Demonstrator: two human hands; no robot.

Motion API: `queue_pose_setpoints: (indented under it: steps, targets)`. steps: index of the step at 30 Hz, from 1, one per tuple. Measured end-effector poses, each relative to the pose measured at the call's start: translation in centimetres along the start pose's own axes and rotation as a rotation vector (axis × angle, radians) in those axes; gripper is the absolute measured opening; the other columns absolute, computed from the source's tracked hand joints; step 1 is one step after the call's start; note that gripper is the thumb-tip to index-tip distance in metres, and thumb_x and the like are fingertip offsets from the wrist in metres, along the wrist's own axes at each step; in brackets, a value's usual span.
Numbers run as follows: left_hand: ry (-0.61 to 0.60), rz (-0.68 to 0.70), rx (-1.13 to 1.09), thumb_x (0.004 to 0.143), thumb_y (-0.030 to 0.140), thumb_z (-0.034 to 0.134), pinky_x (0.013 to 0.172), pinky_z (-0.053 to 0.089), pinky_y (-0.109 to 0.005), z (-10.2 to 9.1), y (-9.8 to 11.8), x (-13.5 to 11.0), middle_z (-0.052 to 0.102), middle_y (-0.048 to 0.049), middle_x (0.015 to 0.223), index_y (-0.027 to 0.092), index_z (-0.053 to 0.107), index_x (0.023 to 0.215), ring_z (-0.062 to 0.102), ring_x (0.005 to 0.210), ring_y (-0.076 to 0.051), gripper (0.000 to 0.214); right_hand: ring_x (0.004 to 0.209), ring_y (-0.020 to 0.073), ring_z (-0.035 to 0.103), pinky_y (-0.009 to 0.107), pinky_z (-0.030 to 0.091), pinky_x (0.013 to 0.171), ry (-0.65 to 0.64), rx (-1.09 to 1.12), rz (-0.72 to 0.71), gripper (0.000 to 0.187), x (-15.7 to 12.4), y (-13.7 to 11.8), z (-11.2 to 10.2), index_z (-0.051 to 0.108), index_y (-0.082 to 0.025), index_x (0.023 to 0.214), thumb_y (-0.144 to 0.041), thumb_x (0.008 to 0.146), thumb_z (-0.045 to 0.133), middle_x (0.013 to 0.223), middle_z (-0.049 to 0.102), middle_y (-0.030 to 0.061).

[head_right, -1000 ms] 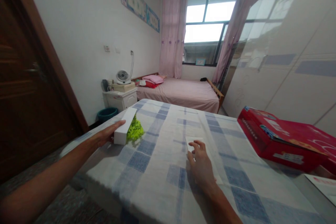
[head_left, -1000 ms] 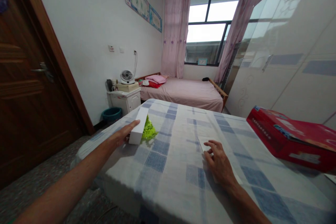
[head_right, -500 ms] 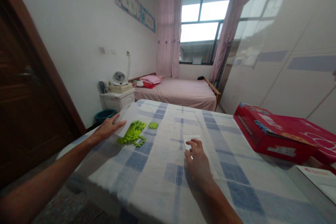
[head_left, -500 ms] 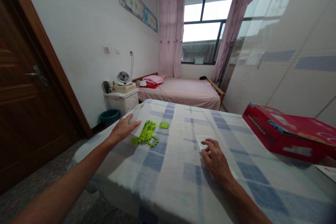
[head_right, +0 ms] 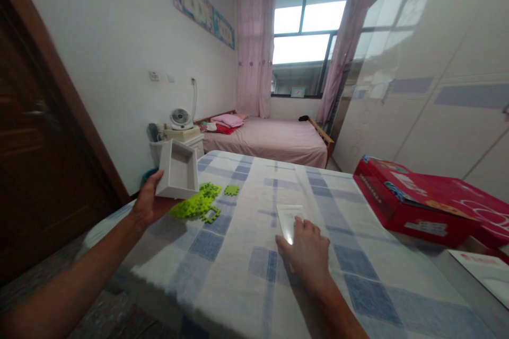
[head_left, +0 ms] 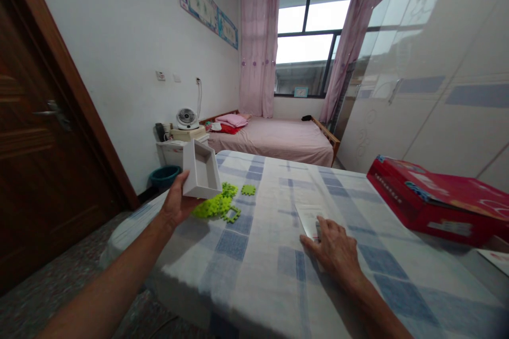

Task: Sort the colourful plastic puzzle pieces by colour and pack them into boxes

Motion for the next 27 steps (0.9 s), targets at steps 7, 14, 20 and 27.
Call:
queue_pose_setpoints:
  steps: [7, 14, 20, 27]
  targets:
    - [-0.206, -0.353, -0.238, 0.08, 0.038, 0.063, 0.075, 0.057, -0.047, 4.6, -6.2, -3.2, 0.07, -0.0081, 0.099, 0.019, 0.052, 0.125, 0.067, 0.087, -0.026, 0.05, 0.111, 0.0273, 0.055, 0.037, 0.045, 0.083, -0.001, 0.038, 0.061, 0.046, 0.6, 1.1, -0.4, 0.048, -0.012, 0.13, -0.02, 0.085, 0.042, 0.129, 0.052, 0.0176]
    - [-0.273, -0.541, -0.211, 0.077, 0.033, 0.068, 0.069, 0.059, -0.042, 8.3, -11.6, -5.7, 0.072, -0.0067, 0.085, 0.015, 0.053, 0.122, 0.069, 0.072, -0.023, 0.05, 0.107, 0.0327, 0.055, 0.042, 0.045, 0.08, -0.134, 0.051, 0.162, 0.05, 0.3, 2.2, -1.5, 0.051, -0.014, 0.118, -0.043, 0.078, 0.054, 0.113, 0.06, 0.0162]
    - [-0.377, -0.629, -0.164, 0.078, 0.023, 0.064, 0.069, 0.058, -0.035, 10.6, -14.7, -7.4, 0.073, -0.0114, 0.086, 0.008, 0.055, 0.117, 0.07, 0.073, -0.024, 0.042, 0.107, 0.0309, 0.054, 0.037, 0.044, 0.077, -0.159, 0.083, 0.163, 0.056, 0.6, 2.1, -1.6, 0.049, -0.013, 0.119, -0.038, 0.071, 0.06, 0.114, 0.057, 0.0169]
    - [-0.47, -0.614, -0.275, 0.078, 0.019, 0.061, 0.08, 0.055, -0.034, 10.9, -15.8, -7.2, 0.074, -0.0125, 0.089, 0.006, 0.055, 0.116, 0.07, 0.089, -0.026, 0.04, 0.113, 0.0351, 0.052, 0.047, 0.043, 0.084, -0.157, 0.022, 0.104, 0.064, 0.2, 1.3, -0.9, 0.044, -0.012, 0.13, -0.045, 0.076, 0.055, 0.118, 0.057, 0.0201]
Point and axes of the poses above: each hand's wrist, its own x-axis towards the middle knuckle, its own z-axis out of the palm, y = z × x, the point moved 5 cm from there along x, towards the middle knuckle
